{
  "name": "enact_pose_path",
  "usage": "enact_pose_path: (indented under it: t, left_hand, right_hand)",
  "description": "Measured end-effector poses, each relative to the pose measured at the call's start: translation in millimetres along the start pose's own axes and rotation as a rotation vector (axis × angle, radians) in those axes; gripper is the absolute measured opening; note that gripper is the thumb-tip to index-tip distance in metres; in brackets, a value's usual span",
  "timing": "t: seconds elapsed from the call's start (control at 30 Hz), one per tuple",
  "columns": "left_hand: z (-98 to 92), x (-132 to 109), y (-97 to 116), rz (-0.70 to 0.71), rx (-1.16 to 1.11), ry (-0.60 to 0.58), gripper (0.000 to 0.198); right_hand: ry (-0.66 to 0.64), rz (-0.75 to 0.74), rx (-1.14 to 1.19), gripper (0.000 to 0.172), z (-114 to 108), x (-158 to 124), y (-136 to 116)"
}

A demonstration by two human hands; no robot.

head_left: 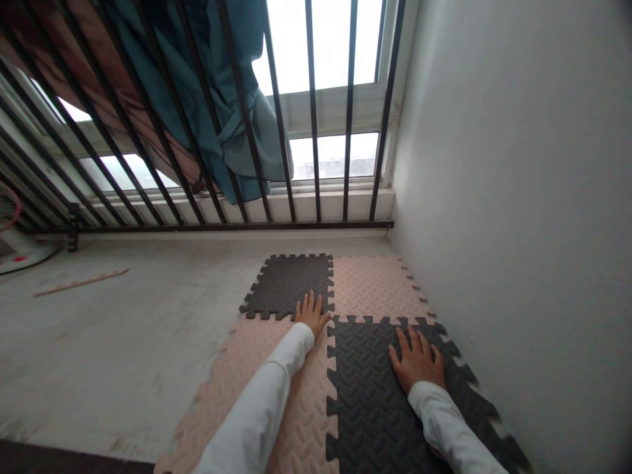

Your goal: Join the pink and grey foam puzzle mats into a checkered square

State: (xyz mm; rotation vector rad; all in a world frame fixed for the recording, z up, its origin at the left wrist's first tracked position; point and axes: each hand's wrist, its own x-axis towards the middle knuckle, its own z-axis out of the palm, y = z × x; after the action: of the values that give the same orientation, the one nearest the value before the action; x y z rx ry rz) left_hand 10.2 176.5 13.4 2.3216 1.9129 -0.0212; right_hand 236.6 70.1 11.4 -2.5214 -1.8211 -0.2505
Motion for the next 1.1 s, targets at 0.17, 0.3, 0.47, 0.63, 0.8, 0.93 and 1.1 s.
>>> enact_pose_path:
  t: [0.17, 0.3, 0.47, 0.63, 0.8, 0.93, 1.1]
  left_hand:
    - [-2.9, -28.3, -35.4, -0.081, 0.062, 0.005, 0.060]
    - [0.8, -39.7, -44.6, -0.011, 0.036, -0.003, 0.055]
    - [-1.3, -36.0, -44.9, -0.021, -0.019, -0.030, 0.057]
    - [-8.5, -39.4, -64.5, -0.009, -0.010, -0.094, 0.058]
    - [-10.2, -55.3, -83.6, -0.109, 0.053, -0.040, 0.058]
    - [-10.8, -58.7, -85.7, -0.103, 0.050, -0.039, 0.055]
    - [-9.4, -57.8, -85.3, -0.140, 0.047, -0.024, 0.051]
  right_hand:
    - [-0.009, 0.006, 0.006, 0.047, -3.7, -0.1, -1.2]
    - [-0.022, 0.007, 0.017, 0.047, -3.0, 0.5, -1.2]
    - [0.034, -0.004, 0.007, 0.048, 9.6, 3.3, 1.8]
    - [0.073, -0.022, 0.007, 0.048, 17.4, 5.5, 4.7]
    - [0.016, 0.003, 0.001, 0.048, 4.1, 3.3, 1.3]
    - [-0.021, 0.008, -0.017, 0.047, -5.6, 1.5, -1.1]
    - [-0.006, 0.012, -0.016, 0.047, -4.9, 1.8, -1.0]
